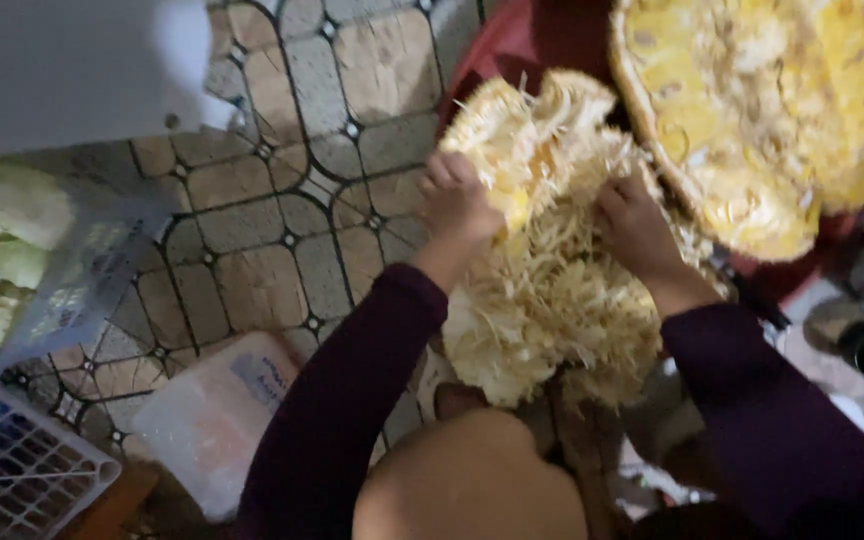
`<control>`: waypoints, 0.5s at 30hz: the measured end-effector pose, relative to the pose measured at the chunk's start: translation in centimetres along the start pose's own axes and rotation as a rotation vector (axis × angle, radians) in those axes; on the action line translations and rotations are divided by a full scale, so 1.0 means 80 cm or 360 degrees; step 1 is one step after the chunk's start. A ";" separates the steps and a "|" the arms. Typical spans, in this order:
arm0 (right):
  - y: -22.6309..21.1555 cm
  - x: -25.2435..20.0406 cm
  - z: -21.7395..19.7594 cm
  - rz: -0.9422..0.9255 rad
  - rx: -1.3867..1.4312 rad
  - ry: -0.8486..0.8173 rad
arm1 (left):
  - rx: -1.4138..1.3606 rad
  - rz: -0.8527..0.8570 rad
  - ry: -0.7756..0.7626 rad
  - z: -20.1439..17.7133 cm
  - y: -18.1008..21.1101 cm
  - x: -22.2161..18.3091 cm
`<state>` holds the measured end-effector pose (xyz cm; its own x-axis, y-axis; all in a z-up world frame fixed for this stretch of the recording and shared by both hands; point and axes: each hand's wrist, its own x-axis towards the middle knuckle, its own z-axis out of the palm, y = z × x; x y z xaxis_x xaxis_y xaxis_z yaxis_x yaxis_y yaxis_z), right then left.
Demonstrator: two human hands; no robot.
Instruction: Manually extracting edible segments from a jackfruit by pulling them away from the fibrous core.
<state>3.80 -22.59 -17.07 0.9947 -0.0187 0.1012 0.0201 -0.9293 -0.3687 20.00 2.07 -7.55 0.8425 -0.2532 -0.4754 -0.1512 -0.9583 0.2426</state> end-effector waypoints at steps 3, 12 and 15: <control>-0.004 -0.003 0.000 -0.0080 -0.0099 0.0004 | -0.0339 -0.0331 -0.0227 -0.026 0.003 -0.005; -0.124 -0.040 -0.065 -0.0283 -0.0491 -0.0896 | -0.0870 -0.0486 -0.0409 -0.081 0.009 -0.037; -0.114 -0.024 -0.071 -0.0020 -0.0213 -0.1216 | -0.1063 -0.0356 -0.0337 -0.098 -0.001 -0.063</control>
<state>1.13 -16.19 -8.67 0.7891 0.2062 -0.5787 0.0676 -0.9654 -0.2519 19.79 4.45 1.45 0.6882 -0.1461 -0.7107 0.4170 -0.7220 0.5522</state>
